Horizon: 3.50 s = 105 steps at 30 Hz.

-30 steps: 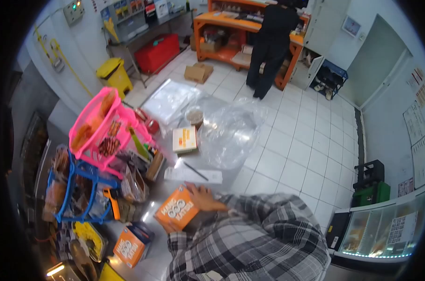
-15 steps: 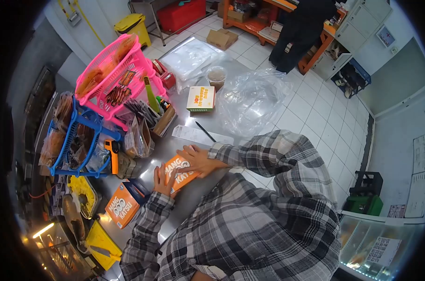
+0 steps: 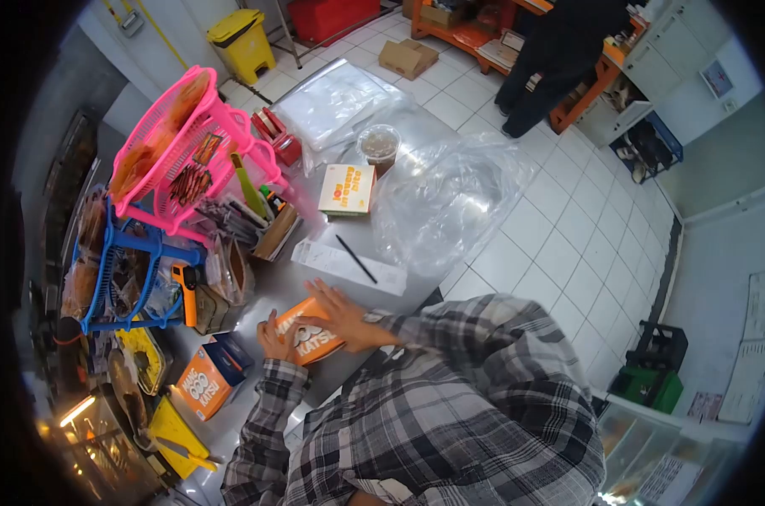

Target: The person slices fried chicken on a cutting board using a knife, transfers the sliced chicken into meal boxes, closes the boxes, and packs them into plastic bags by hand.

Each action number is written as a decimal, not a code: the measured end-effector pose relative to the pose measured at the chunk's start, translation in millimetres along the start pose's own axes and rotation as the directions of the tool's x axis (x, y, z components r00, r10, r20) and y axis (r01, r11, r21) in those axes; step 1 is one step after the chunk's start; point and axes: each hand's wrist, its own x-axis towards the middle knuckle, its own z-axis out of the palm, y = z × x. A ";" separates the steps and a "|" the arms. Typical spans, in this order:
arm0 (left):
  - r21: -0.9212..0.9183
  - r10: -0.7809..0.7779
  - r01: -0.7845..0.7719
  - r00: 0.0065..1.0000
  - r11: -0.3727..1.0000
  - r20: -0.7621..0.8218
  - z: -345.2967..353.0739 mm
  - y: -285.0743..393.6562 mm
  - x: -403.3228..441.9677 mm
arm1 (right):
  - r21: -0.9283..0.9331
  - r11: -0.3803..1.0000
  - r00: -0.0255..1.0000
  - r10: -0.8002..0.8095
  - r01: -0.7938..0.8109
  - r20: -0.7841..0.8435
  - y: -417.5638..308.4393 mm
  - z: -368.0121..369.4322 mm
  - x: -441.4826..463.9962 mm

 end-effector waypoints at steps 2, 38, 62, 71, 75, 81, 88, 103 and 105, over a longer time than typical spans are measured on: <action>-0.101 -0.069 0.070 0.998 0.992 0.010 -13.5 3.4 11.9 | 0.019 1.000 1.000 -0.023 0.023 -0.011 7.5 -14.1 5.8; -0.349 -0.997 0.934 -0.056 -0.072 0.057 -147.3 -133.2 -153.7 | 0.909 0.416 0.991 0.128 -0.013 -0.044 -111.6 92.2 173.8; -0.920 -0.504 0.378 0.817 0.099 0.281 -147.2 235.4 224.4 | 0.788 0.523 0.806 0.589 -0.325 -0.059 111.0 -312.5 -115.2; -0.835 -0.678 0.549 0.596 -0.046 0.429 -28.8 285.6 278.2 | 0.594 0.599 0.792 0.600 -0.537 0.111 244.9 -335.5 -141.4; -0.873 -0.792 0.448 0.454 -0.193 0.408 -104.2 211.8 234.9 | 0.189 0.891 0.901 0.368 -0.412 0.230 216.2 -415.9 -94.1; -0.470 -0.750 0.597 0.410 0.651 -0.519 -162.3 93.2 211.0 | 0.298 0.914 0.941 -0.320 0.277 0.107 139.6 -376.6 77.7; -0.336 -0.798 0.724 0.529 0.602 -0.289 -140.3 6.9 230.6 | 0.411 0.837 0.914 -0.230 0.361 -0.335 85.9 -140.6 232.0; -0.222 -0.644 0.607 0.684 0.763 -0.343 -142.6 -2.4 252.1 | 0.176 0.970 0.969 -0.129 0.167 -0.210 69.3 -159.2 212.9; -0.249 -0.705 0.660 0.665 0.709 -0.245 -138.0 -11.9 243.9 | 0.248 0.955 0.963 -0.100 0.164 -0.252 64.6 -166.5 214.1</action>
